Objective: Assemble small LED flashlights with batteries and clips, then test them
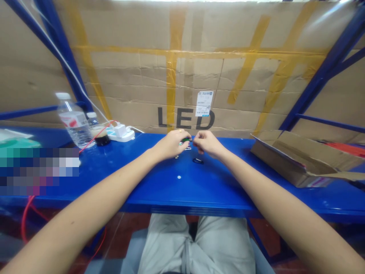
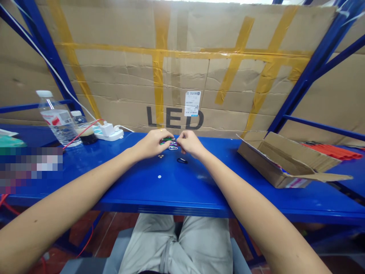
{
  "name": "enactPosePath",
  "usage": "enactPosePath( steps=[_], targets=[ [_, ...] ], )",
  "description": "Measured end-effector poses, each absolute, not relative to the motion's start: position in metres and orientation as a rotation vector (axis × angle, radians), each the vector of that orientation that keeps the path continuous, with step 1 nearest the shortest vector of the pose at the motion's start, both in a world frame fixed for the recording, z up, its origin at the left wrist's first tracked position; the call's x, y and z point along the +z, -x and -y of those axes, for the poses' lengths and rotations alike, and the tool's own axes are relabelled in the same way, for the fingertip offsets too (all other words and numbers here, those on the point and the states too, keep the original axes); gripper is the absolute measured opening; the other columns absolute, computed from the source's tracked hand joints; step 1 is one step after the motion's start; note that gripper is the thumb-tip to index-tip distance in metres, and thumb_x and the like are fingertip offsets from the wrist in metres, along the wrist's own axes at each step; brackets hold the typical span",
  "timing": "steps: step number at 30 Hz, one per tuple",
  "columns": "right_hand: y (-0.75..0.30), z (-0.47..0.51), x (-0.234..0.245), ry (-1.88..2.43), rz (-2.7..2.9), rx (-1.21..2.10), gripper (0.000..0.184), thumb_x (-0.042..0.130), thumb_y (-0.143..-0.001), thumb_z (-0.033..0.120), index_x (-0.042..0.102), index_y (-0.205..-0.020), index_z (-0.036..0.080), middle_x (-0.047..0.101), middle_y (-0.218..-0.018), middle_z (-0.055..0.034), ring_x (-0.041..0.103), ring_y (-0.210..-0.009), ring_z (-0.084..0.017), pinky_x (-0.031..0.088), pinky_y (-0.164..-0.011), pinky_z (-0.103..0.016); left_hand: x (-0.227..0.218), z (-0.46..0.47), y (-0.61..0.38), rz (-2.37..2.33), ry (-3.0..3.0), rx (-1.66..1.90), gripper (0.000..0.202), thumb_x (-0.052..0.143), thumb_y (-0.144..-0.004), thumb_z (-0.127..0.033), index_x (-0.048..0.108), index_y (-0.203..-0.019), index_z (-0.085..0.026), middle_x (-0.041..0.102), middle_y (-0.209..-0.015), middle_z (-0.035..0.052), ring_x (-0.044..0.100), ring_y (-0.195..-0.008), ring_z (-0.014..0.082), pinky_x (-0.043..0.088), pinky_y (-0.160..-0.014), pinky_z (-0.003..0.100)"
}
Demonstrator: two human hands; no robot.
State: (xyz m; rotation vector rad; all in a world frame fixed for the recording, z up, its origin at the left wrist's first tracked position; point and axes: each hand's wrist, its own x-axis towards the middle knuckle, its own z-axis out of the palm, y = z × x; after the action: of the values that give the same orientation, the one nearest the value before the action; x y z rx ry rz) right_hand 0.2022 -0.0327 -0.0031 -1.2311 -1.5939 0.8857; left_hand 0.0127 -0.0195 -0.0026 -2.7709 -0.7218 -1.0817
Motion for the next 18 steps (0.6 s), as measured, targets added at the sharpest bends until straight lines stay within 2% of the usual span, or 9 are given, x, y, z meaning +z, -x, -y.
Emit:
enactPosePath(
  steps=[13, 18],
  targets=[
    [-0.2002, 0.0373, 0.0004, 1.319, 1.721, 0.673, 0.021, 0.055, -0.075, 0.003, 0.046, -0.068, 0.021, 0.051, -0.042, 0.0064, 0.05, -0.033, -0.011, 0.034, -0.035, -0.02, -0.0043, 0.0184, -0.0113, 0.698, 2.742, -0.972, 0.025, 0.051, -0.093, -0.02, 0.068, -0.11, -0.015, 0.067, -0.097, 0.0089, 0.065, -0.091, 0.0205, 0.052, -0.084, 0.034],
    [-0.201, 0.0409, 0.0043, 1.357, 1.749, 0.623, 0.018, 0.054, -0.076, 0.005, 0.046, -0.07, 0.021, 0.052, -0.043, 0.0055, 0.052, -0.036, -0.013, 0.037, -0.038, -0.022, -0.0028, 0.0174, -0.0098, 0.712, 2.735, -0.994, 0.025, 0.052, -0.092, -0.018, 0.069, -0.11, -0.015, 0.068, -0.1, 0.0093, 0.065, -0.094, 0.0212, 0.052, -0.087, 0.035]
  ],
)
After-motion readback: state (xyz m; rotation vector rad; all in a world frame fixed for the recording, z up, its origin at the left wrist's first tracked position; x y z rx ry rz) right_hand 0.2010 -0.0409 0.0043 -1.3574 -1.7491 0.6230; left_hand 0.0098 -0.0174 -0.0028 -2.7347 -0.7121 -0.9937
